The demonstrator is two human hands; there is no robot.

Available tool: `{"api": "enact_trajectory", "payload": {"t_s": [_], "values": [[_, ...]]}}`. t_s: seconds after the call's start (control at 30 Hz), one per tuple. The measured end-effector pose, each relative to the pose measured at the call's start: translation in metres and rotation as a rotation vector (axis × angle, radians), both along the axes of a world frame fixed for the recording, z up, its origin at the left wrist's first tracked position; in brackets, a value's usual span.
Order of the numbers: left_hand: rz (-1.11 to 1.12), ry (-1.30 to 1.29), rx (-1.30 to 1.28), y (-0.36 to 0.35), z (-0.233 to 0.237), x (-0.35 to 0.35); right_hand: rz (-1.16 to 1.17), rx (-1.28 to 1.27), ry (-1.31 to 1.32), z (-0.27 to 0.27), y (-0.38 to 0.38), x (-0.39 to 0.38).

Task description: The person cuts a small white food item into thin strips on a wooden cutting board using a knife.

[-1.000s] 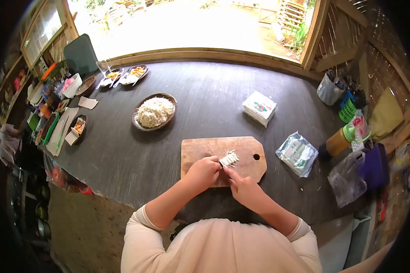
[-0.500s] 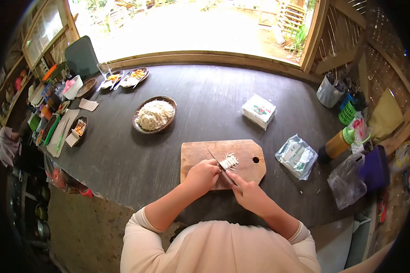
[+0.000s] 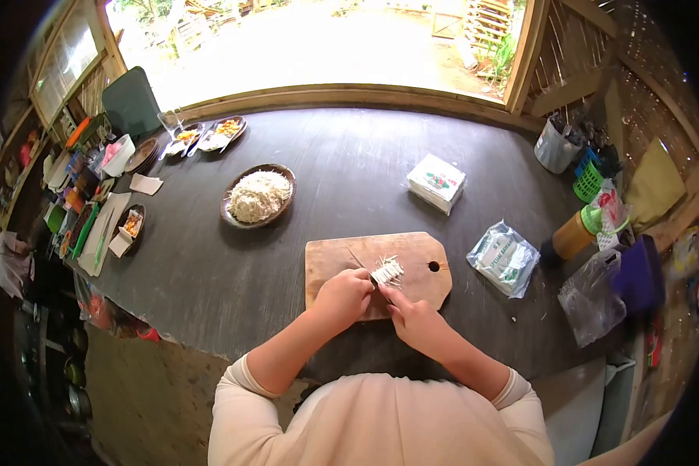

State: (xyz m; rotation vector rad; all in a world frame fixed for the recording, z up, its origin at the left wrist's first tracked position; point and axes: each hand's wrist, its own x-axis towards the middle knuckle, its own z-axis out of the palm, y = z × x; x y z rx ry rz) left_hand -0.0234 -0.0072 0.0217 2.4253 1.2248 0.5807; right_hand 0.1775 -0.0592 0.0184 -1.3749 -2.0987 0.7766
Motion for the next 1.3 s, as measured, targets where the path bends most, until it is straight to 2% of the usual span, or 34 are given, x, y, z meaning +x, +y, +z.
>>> {"api": "enact_trajectory", "payload": {"t_s": [0.1, 0.17, 0.4, 0.57, 0.67, 0.9, 1.07, 1.3], "values": [[-0.001, -0.012, 0.015, -0.003, 0.001, -0.001, 0.007, -0.003, -0.011, 0.003, -0.001, 0.003], [-0.020, 0.002, 0.009, -0.004, 0.004, -0.002, -0.003, -0.125, 0.005, 0.015, -0.003, 0.005], [-0.053, -0.061, -0.054, -0.004, 0.003, -0.005, -0.057, -0.105, 0.049, 0.030, -0.004, 0.013], [0.038, -0.026, -0.042, -0.013, 0.014, 0.000, -0.019, -0.101, 0.096, 0.031, -0.005, 0.018], [0.051, -0.072, -0.022, -0.014, 0.013, 0.000, -0.012, -0.171, 0.042, 0.032, -0.005, 0.019], [0.077, -0.062, -0.010, -0.012, 0.004, 0.003, -0.078, -0.132, 0.057, 0.031, -0.003, 0.022], [0.066, -0.080, 0.033, -0.010, 0.002, 0.003, -0.005, -0.187, 0.037, 0.031, -0.006, 0.020], [0.077, -0.078, 0.045, -0.010, 0.000, 0.005, -0.046, -0.127, 0.032, 0.033, -0.006, 0.021]]}}
